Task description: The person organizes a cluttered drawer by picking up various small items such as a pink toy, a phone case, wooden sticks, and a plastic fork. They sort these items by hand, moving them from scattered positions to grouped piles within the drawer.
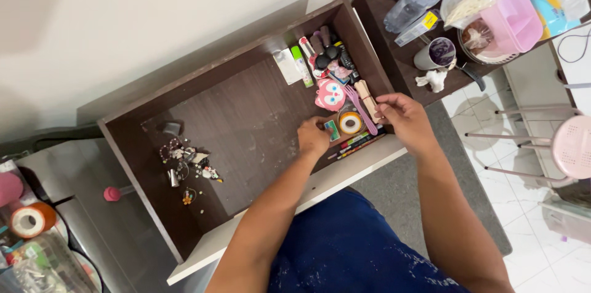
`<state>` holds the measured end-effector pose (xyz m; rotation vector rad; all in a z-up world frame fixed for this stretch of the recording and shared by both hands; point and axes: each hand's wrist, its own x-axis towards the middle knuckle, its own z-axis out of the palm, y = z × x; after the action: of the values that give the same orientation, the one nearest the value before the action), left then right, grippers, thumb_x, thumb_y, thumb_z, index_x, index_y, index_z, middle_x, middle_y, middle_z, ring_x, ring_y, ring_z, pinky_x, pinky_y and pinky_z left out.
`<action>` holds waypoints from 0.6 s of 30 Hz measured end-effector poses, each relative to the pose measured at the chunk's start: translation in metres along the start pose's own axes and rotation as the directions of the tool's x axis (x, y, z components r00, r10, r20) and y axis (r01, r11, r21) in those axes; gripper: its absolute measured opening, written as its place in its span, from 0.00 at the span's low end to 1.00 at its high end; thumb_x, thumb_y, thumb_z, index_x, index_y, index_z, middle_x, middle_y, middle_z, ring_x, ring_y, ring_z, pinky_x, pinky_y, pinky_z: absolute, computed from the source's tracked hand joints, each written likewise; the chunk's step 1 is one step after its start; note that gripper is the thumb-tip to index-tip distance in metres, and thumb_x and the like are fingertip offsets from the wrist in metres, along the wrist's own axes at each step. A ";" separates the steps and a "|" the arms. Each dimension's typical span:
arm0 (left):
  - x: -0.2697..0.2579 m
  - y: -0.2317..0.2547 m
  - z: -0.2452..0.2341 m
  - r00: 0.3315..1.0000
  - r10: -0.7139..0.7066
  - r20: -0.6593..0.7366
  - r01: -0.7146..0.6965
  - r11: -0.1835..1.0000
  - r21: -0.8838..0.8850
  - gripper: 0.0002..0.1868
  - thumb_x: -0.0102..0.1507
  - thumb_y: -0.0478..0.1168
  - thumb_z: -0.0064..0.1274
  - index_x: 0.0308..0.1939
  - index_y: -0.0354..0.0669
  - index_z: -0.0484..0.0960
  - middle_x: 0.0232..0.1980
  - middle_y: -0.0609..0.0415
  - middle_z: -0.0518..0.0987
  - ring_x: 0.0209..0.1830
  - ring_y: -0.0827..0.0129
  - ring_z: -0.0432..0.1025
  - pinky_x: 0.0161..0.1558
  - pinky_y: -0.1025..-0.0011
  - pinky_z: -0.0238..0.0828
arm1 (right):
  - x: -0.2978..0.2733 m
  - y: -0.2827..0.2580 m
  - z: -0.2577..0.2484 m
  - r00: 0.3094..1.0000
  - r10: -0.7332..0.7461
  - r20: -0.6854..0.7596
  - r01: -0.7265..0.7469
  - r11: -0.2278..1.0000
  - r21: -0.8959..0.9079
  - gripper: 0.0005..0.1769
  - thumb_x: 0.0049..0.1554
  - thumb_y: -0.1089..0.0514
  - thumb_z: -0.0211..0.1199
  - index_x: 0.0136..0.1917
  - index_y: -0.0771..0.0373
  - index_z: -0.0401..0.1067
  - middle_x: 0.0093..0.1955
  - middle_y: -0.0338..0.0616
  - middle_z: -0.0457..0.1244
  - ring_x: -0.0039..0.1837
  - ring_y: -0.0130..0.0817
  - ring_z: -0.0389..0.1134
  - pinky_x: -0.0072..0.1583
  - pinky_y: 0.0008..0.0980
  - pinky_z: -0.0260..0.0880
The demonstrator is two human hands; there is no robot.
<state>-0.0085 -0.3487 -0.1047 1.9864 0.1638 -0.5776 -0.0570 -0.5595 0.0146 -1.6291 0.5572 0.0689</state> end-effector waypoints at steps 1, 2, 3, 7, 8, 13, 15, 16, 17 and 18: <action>0.000 -0.001 0.004 0.999 0.033 -0.029 -0.032 0.999 0.033 0.15 0.53 0.35 0.66 0.44 0.42 0.87 0.46 0.43 0.84 0.46 0.56 0.81 0.50 0.63 0.77 | -0.001 -0.001 -0.002 1.000 -0.014 0.002 0.014 1.000 0.005 0.11 0.64 0.63 0.58 0.59 0.68 0.72 0.49 0.42 0.68 0.50 0.28 0.70 0.54 0.28 0.74; 0.001 -0.001 0.007 0.999 0.036 -0.040 -0.034 0.998 0.056 0.15 0.53 0.35 0.66 0.45 0.42 0.87 0.47 0.42 0.83 0.47 0.54 0.80 0.51 0.62 0.76 | -0.001 -0.002 -0.004 1.000 -0.028 0.003 0.028 1.000 0.010 0.11 0.64 0.63 0.58 0.59 0.68 0.72 0.49 0.42 0.68 0.51 0.27 0.70 0.54 0.28 0.74; 0.000 -0.002 0.011 0.998 0.036 -0.051 -0.032 0.996 0.077 0.15 0.54 0.35 0.66 0.45 0.43 0.87 0.48 0.41 0.82 0.47 0.53 0.79 0.51 0.61 0.76 | 0.000 -0.003 -0.005 0.999 -0.033 0.003 0.033 0.999 0.005 0.11 0.64 0.63 0.58 0.59 0.68 0.72 0.49 0.42 0.68 0.51 0.27 0.70 0.54 0.28 0.74; 0.001 -0.007 0.016 0.995 0.065 -0.071 -0.060 0.996 0.067 0.15 0.55 0.35 0.63 0.46 0.42 0.84 0.50 0.42 0.81 0.49 0.51 0.78 0.53 0.60 0.76 | 0.002 -0.004 -0.006 1.000 -0.026 0.013 0.026 1.000 -0.012 0.11 0.64 0.63 0.58 0.59 0.68 0.72 0.49 0.41 0.68 0.50 0.27 0.70 0.54 0.28 0.73; 0.002 -0.007 0.015 0.996 0.070 -0.058 -0.066 0.995 0.070 0.16 0.55 0.35 0.64 0.46 0.41 0.84 0.50 0.42 0.81 0.49 0.51 0.79 0.53 0.60 0.76 | 0.003 -0.004 -0.005 1.000 -0.018 0.019 0.018 1.000 -0.014 0.11 0.64 0.63 0.58 0.59 0.68 0.72 0.48 0.41 0.68 0.50 0.27 0.70 0.54 0.28 0.73; 0.001 -0.007 -0.001 0.997 0.071 0.034 -0.073 0.997 0.039 0.21 0.54 0.39 0.65 0.50 0.40 0.80 0.50 0.42 0.83 0.51 0.54 0.79 0.53 0.62 0.76 | 0.009 -0.006 0.007 0.998 0.006 0.060 -0.003 0.998 -0.060 0.12 0.64 0.63 0.58 0.59 0.68 0.72 0.50 0.41 0.69 0.51 0.27 0.70 0.55 0.28 0.73; 0.000 -0.008 -0.021 0.995 0.055 0.086 -0.064 0.993 0.103 0.19 0.57 0.42 0.63 0.51 0.42 0.81 0.50 0.44 0.84 0.51 0.54 0.79 0.53 0.62 0.75 | 0.014 -0.008 0.019 0.994 -0.015 0.107 0.020 0.999 -0.051 0.12 0.64 0.63 0.59 0.60 0.69 0.72 0.50 0.42 0.68 0.51 0.27 0.70 0.55 0.27 0.73; 0.000 -0.009 -0.035 0.993 0.045 0.108 -0.059 0.989 0.135 0.18 0.59 0.44 0.61 0.51 0.44 0.82 0.50 0.44 0.84 0.51 0.54 0.79 0.53 0.61 0.75 | 0.017 -0.009 0.029 0.990 -0.029 0.139 0.035 0.999 -0.038 0.12 0.64 0.62 0.59 0.60 0.68 0.72 0.50 0.42 0.68 0.51 0.27 0.70 0.55 0.27 0.72; -0.002 -0.012 -0.050 0.993 0.058 0.107 -0.072 0.988 0.135 0.18 0.58 0.45 0.61 0.51 0.44 0.83 0.49 0.46 0.85 0.50 0.56 0.80 0.53 0.62 0.75 | 0.019 -0.011 0.038 0.984 -0.040 0.175 0.045 0.999 -0.027 0.12 0.65 0.62 0.59 0.61 0.68 0.72 0.49 0.42 0.68 0.51 0.27 0.70 0.54 0.26 0.72; -0.003 -0.016 -0.068 0.992 0.072 0.104 -0.086 0.987 0.136 0.19 0.58 0.47 0.61 0.50 0.44 0.83 0.47 0.47 0.86 0.49 0.58 0.80 0.53 0.63 0.76 | 0.020 -0.013 0.050 0.978 -0.057 0.202 0.069 0.996 -0.056 0.13 0.64 0.62 0.59 0.61 0.68 0.71 0.50 0.42 0.68 0.51 0.27 0.70 0.54 0.26 0.72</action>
<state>0.0056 -0.2812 -0.0914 2.0845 -0.0171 -0.6503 -0.0204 -0.5180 0.0118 -1.6770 0.3511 0.2035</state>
